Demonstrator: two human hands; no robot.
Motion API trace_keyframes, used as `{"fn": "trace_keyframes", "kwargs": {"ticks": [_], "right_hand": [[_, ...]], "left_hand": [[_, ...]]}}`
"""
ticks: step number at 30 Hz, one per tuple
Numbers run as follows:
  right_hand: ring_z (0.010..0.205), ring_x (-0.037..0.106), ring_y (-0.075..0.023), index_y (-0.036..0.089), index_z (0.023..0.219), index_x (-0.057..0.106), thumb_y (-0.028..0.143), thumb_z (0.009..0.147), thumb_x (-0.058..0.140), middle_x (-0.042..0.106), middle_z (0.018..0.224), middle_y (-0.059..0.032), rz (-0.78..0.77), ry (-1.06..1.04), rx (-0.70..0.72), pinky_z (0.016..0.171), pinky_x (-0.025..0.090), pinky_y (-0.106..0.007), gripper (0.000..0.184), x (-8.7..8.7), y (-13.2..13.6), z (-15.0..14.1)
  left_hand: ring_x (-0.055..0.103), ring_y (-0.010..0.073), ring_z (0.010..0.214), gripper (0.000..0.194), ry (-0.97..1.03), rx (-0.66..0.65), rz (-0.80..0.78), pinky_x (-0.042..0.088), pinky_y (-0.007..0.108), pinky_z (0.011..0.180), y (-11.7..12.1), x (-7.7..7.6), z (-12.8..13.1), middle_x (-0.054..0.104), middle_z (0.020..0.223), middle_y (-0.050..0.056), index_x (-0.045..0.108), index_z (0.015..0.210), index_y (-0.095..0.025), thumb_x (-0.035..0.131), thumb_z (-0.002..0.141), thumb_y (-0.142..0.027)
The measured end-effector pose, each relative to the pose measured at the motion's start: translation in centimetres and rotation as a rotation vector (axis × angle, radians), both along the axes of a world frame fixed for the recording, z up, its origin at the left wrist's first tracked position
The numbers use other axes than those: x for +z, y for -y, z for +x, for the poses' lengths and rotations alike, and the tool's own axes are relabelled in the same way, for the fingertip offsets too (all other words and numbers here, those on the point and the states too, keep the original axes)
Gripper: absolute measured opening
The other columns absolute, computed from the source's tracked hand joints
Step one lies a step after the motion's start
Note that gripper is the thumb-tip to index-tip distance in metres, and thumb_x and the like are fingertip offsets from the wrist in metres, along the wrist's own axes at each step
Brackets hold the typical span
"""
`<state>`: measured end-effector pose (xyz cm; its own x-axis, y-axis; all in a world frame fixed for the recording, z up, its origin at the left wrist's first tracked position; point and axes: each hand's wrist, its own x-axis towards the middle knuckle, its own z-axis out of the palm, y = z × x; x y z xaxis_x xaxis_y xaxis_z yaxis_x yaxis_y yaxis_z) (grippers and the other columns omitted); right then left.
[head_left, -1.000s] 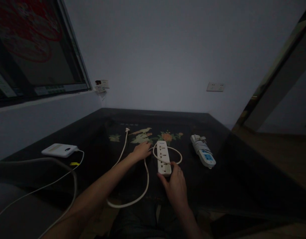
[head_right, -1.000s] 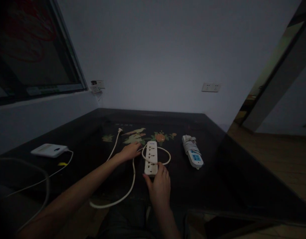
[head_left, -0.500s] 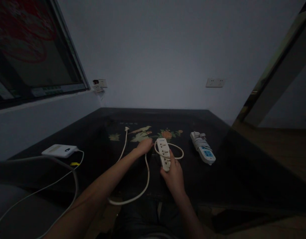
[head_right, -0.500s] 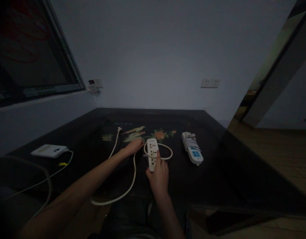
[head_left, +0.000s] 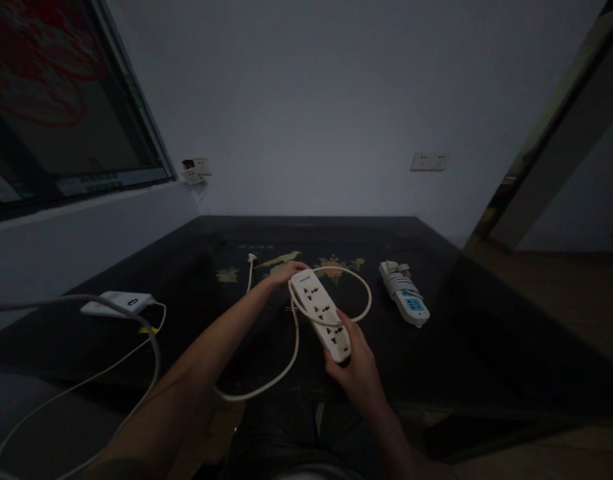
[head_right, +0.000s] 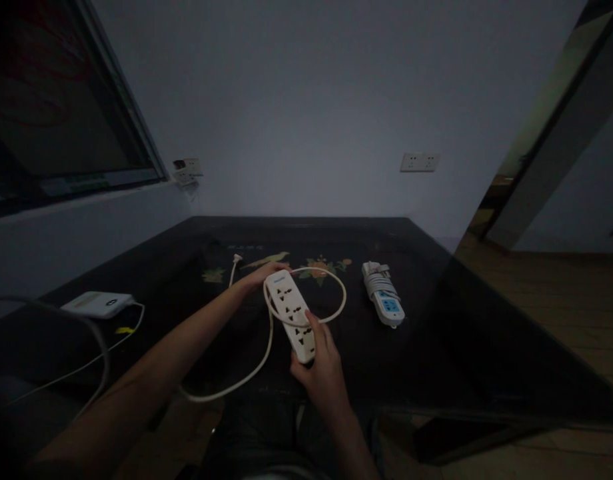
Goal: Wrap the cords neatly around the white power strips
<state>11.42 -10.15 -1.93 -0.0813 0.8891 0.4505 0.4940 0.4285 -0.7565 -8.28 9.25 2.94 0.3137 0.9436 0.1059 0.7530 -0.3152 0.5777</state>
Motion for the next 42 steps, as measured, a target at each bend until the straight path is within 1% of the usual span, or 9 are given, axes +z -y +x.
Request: {"fn": "trace_keyframes", "kwargs": {"ticks": [2,5,7,11,15,21,30,34,42], "right_hand": [[0.126,0.049,-0.025,0.019,0.137,0.037,0.019,0.072,0.057,0.051,0.135,-0.012,-0.025,0.001,0.014,0.104,0.041,-0.039,0.068,-0.1,0.5,0.4],[0.124,0.051,-0.0247,0.018,0.14,0.032,0.02,0.072,0.058,0.052,0.135,-0.0129,-0.073,-0.043,-0.015,0.101,0.044,-0.037,0.072,-0.2,1.2,0.8],[0.12,0.055,-0.0242,0.018,0.144,0.024,0.021,0.072,0.058,0.054,0.133,-0.0126,-0.095,-0.079,-0.044,0.098,0.047,-0.037,0.08,-0.2,1.4,1.1],[0.11,0.062,-0.0229,0.021,0.15,0.003,0.024,0.073,0.059,0.058,0.127,-0.01,-0.126,-0.132,-0.088,0.091,0.051,-0.036,0.096,-0.1,1.7,1.7],[0.105,0.064,-0.0235,0.022,0.15,-0.002,0.026,0.072,0.06,0.059,0.126,-0.0093,-0.153,-0.13,-0.15,0.087,0.052,-0.037,0.1,-0.2,1.8,2.5],[0.107,0.062,-0.0249,0.019,0.15,0.013,0.027,0.071,0.061,0.06,0.123,-0.0115,-0.141,-0.158,-0.143,0.089,0.051,-0.038,0.093,-0.4,1.9,3.7],[0.112,0.06,-0.0243,0.017,0.148,0.021,0.026,0.074,0.061,0.059,0.125,-0.0141,-0.144,-0.274,-0.011,0.09,0.052,-0.036,0.085,-0.3,3.0,4.8],[0.117,0.056,-0.0259,0.016,0.146,0.027,0.032,0.074,0.061,0.056,0.13,-0.0145,-0.135,-0.197,-0.112,0.095,0.049,-0.04,0.081,-0.8,2.6,5.2],[0.119,0.054,-0.0273,0.016,0.138,0.041,0.031,0.073,0.057,0.055,0.131,-0.0133,-0.093,0.026,-0.3,0.097,0.046,-0.041,0.069,-2.1,1.5,5.0]], "left_hand": [[0.06,0.0113,0.062,0.024,0.09,-0.028,-0.032,0.046,0.023,0.057,-0.8,1.7,0.6,0.069,0.081,0.008,0.066,0.096,-0.011,0.048,0.089,-0.025],[0.047,0.0049,0.049,0.017,0.492,-0.114,-0.07,0.034,0.017,0.046,-1.4,5.0,1.3,0.059,0.072,0.002,0.062,0.092,-0.011,0.051,0.088,-0.024],[0.041,0.0028,0.047,0.011,0.626,-0.146,-0.023,0.029,0.016,0.044,-1.0,7.4,1.5,0.053,0.069,-0.001,0.06,0.088,-0.012,0.055,0.086,-0.021],[0.035,0.0021,0.045,0.007,0.736,-0.196,0.113,0.025,0.015,0.042,1.0,11.3,1.0,0.047,0.067,-0.004,0.057,0.084,-0.013,0.055,0.086,-0.02],[0.033,0.0022,0.044,0.007,0.822,-0.177,0.237,0.023,0.016,0.04,2.9,13.3,-0.4,0.046,0.067,-0.004,0.057,0.085,-0.015,0.056,0.085,-0.022],[0.034,0.0031,0.044,0.013,0.784,-0.121,0.348,0.024,0.016,0.04,4.0,13.5,-2.2,0.048,0.065,-0.004,0.058,0.085,-0.017,0.061,0.082,-0.029],[0.04,0.0043,0.044,0.018,0.656,-0.115,0.342,0.03,0.016,0.042,3.1,10.5,-2.5,0.053,0.064,-0.003,0.059,0.09,-0.017,0.059,0.083,-0.033],[0.04,0.0037,0.044,0.018,0.72,-0.102,0.341,0.029,0.016,0.04,3.6,10.4,-3.0,0.052,0.064,-0.003,0.06,0.089,-0.017,0.061,0.082,-0.033],[0.031,0.002,0.038,0.018,0.91,-0.046,0.407,0.023,0.016,0.035,7.2,12.0,-4.6,0.05,0.061,-0.005,0.058,0.083,-0.018,0.066,0.08,-0.034]]}}
